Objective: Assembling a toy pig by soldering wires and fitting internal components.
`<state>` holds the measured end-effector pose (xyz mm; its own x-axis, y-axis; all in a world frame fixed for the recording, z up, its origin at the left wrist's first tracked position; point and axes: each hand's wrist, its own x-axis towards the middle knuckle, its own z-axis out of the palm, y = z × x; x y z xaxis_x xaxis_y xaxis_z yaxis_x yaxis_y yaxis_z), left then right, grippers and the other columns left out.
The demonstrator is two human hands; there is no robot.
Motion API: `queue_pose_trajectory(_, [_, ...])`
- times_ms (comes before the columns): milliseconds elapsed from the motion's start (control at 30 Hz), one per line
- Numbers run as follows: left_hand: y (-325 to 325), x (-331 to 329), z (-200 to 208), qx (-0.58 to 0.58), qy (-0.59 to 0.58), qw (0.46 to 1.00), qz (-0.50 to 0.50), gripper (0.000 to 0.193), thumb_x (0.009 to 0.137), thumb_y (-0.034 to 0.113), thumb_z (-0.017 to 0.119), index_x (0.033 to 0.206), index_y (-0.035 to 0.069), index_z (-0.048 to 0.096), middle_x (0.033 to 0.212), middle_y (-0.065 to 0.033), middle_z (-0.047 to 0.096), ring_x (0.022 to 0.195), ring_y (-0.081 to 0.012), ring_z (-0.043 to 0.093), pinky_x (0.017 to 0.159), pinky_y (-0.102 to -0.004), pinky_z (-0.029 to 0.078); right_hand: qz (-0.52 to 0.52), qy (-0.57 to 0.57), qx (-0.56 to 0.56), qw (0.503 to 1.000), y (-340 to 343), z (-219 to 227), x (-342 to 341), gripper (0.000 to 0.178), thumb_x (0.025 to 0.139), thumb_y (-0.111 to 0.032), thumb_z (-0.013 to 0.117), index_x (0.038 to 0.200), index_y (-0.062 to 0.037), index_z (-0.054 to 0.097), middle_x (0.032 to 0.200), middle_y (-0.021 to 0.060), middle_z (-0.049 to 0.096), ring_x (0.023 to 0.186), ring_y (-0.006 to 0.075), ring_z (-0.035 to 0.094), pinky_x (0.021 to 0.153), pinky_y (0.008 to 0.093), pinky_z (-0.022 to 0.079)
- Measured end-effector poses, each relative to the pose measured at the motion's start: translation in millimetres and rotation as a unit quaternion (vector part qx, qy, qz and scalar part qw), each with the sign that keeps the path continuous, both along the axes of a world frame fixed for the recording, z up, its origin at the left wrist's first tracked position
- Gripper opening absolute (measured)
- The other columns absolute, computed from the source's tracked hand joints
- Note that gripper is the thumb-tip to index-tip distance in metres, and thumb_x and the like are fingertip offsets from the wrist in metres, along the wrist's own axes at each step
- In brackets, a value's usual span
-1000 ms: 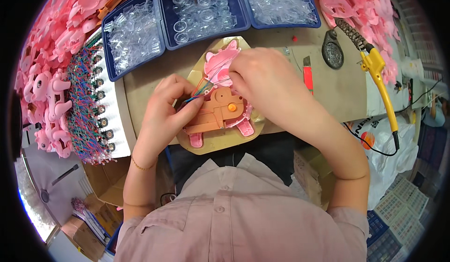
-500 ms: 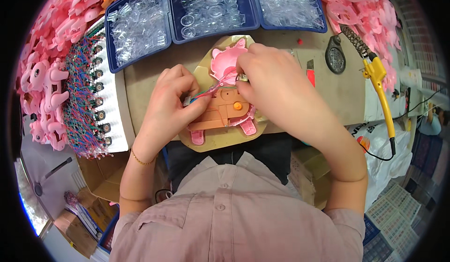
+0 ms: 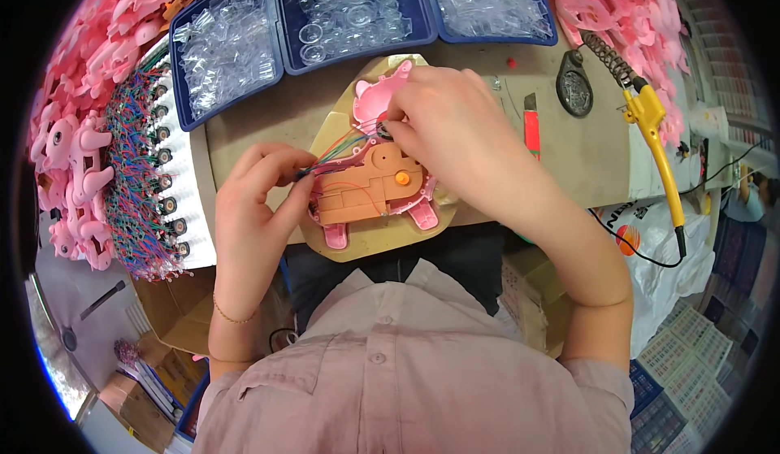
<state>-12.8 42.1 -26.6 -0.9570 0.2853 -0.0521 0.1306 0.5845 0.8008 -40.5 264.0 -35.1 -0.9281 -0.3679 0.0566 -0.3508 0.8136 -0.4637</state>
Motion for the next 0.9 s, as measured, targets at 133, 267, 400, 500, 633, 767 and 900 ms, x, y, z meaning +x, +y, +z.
queue_pose_trajectory(133, [-8,-3,-16,0.123,-0.060,0.991,-0.006,0.014,0.082,0.006,0.065,0.095,0.002,0.067,0.086,-0.0068,0.059,0.071,-0.0150,0.058,0.064,-0.0278,0.046,0.002,-0.027,-0.039,0.999,4,-3,-2,0.015,0.079,-0.013,0.066,0.081,0.0012,0.063,0.076,0.0108,0.055,0.067,0.0257,0.056,0.064,0.0361,0.044])
queue_pose_trajectory(267, [-11,-12,-23,0.173,-0.131,0.976,-0.034,0.016,0.082,0.007,0.066,0.096,0.002,0.068,0.086,-0.0045,0.059,0.070,-0.0122,0.056,0.064,-0.0253,0.045,-0.007,-0.063,-0.027,0.998,9,-3,-6,0.017,0.078,-0.014,0.067,0.082,0.0017,0.063,0.075,0.0106,0.055,0.067,0.0247,0.057,0.064,0.0354,0.045])
queue_pose_trajectory(400, [-13,-13,-29,0.200,-0.176,0.963,-0.028,0.016,0.083,0.008,0.067,0.097,0.001,0.068,0.082,-0.0020,0.059,0.070,-0.0090,0.055,0.064,-0.0229,0.045,-0.015,-0.147,-0.060,0.987,8,-1,-13,0.018,0.077,-0.015,0.068,0.081,0.0017,0.063,0.077,0.0099,0.055,0.069,0.0246,0.056,0.064,0.0355,0.044])
queue_pose_trajectory(500, [-11,-12,-29,0.226,-0.208,0.952,-0.006,0.017,0.084,0.009,0.067,0.098,-0.001,0.067,0.079,-0.0003,0.061,0.070,-0.0060,0.055,0.062,-0.0211,0.045,0.033,-0.050,-0.007,0.998,7,0,-8,0.015,0.076,-0.013,0.068,0.082,-0.0006,0.063,0.079,0.0085,0.055,0.075,0.0250,0.055,0.068,0.0363,0.041])
queue_pose_trajectory(633, [-9,-13,-27,0.224,-0.223,0.949,0.004,0.018,0.085,0.010,0.067,0.099,-0.002,0.066,0.078,0.0000,0.063,0.069,-0.0046,0.056,0.061,-0.0201,0.045,0.077,0.073,0.063,0.992,7,-1,0,0.012,0.074,-0.010,0.068,0.084,-0.0051,0.063,0.081,0.0062,0.054,0.084,0.0252,0.054,0.075,0.0366,0.037])
queue_pose_trajectory(767, [-10,-13,-28,0.231,-0.226,0.946,0.010,0.019,0.086,0.011,0.066,0.100,-0.003,0.065,0.079,-0.0007,0.064,0.070,-0.0045,0.057,0.060,-0.0202,0.046,0.103,0.073,0.047,0.991,9,-3,-8,0.012,0.073,-0.009,0.068,0.083,-0.0049,0.062,0.083,0.0060,0.054,0.082,0.0241,0.054,0.074,0.0361,0.038])
queue_pose_trajectory(900, [-11,-14,-26,0.236,-0.239,0.942,0.002,0.019,0.087,0.011,0.065,0.100,-0.003,0.065,0.079,-0.0010,0.065,0.070,-0.0047,0.057,0.060,-0.0203,0.046,0.142,0.019,0.092,0.985,3,12,-18,0.011,0.074,-0.009,0.067,0.076,-0.0054,0.056,0.078,0.0052,0.055,0.080,0.0240,0.055,0.074,0.0365,0.038])
